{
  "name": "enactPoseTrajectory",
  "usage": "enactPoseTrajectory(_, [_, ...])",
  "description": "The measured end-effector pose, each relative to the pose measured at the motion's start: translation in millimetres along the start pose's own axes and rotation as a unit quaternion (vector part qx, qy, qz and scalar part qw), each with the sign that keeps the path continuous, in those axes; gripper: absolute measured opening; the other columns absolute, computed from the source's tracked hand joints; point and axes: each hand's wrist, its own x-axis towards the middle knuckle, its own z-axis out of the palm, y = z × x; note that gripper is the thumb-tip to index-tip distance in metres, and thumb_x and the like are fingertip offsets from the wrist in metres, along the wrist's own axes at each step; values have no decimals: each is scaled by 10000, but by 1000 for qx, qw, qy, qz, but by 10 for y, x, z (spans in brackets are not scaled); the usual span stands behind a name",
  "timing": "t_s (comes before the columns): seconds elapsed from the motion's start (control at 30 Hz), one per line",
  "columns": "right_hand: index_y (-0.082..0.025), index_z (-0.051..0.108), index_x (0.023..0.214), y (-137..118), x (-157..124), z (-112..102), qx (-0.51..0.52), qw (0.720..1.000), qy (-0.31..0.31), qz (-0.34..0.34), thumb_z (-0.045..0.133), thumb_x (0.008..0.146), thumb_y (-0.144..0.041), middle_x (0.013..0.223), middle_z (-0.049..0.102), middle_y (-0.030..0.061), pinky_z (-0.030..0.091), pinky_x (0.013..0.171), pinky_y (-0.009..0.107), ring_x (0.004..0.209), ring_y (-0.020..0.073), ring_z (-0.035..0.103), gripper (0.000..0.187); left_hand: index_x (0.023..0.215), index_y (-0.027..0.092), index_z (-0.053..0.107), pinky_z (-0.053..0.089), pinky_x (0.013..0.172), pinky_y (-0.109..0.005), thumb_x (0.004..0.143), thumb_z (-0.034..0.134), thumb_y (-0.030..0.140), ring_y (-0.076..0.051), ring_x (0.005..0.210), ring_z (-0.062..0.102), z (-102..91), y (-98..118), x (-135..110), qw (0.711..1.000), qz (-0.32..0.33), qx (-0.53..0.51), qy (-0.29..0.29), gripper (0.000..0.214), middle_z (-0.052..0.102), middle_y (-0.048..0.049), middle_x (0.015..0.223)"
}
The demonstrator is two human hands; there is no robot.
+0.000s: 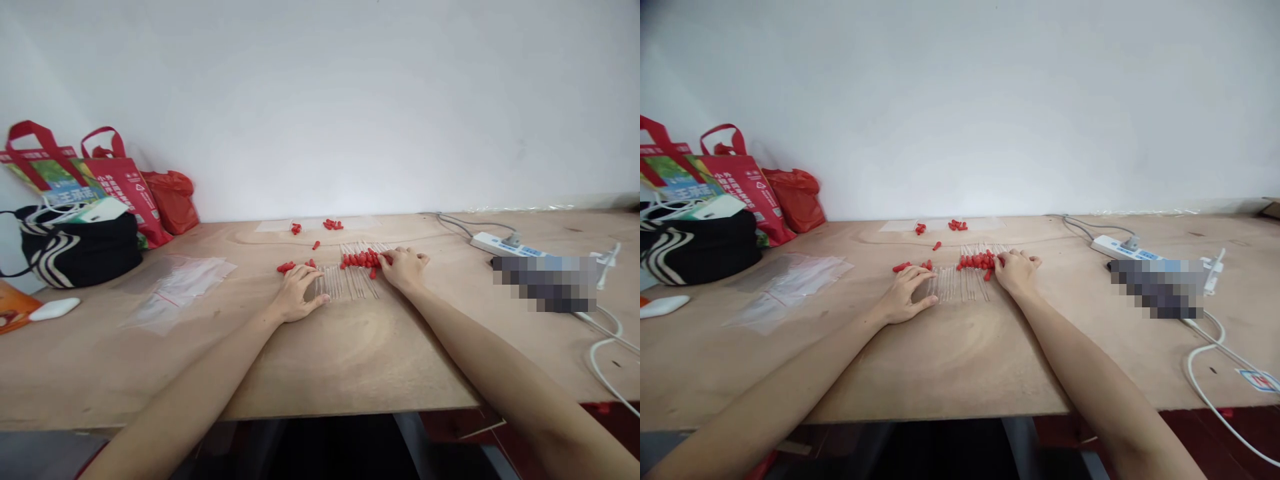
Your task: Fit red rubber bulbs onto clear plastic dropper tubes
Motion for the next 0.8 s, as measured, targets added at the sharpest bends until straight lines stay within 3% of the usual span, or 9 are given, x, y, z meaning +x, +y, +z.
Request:
enactPoseTrajectory(0.3, [-212,645,837,-72,-55,-132,98,991,86,45,405,791,-397,799,616,62,195,781,391,830,216,449,307,1100,177,509,352,886,-404,792,495,406,-223,994,470,-8,-8,-3,1000,-3,25,11,384,544,-85,1034])
enactPoseTrajectory(0.47, [-255,651,839,-236,-245,-199,190,973,-4,-130,469,794,-379,774,613,22,247,748,338,791,182,467,225,1235,203,416,324,898,-411,840,435,346,-245,1086,423,35,-42,0,990,-18,114,80,420,469,-106,1212])
enactPoseTrajectory(0.57, [-268,650,844,-364,-361,-211,210,955,-38,-205,485,805,-356,799,610,13,249,746,334,799,172,467,190,1233,220,432,302,918,-411,848,435,324,-244,1127,401,53,-49,1,983,8,153,102,399,461,-101,1241])
enactPoseTrajectory(0.8, [-250,637,834,-478,-479,-225,218,941,-69,-248,485,818,-328,828,608,6,244,755,327,803,151,473,171,904,261,630,290,896,-413,849,462,288,-168,841,538,59,-29,-2,977,87,165,101,178,649,-14,822])
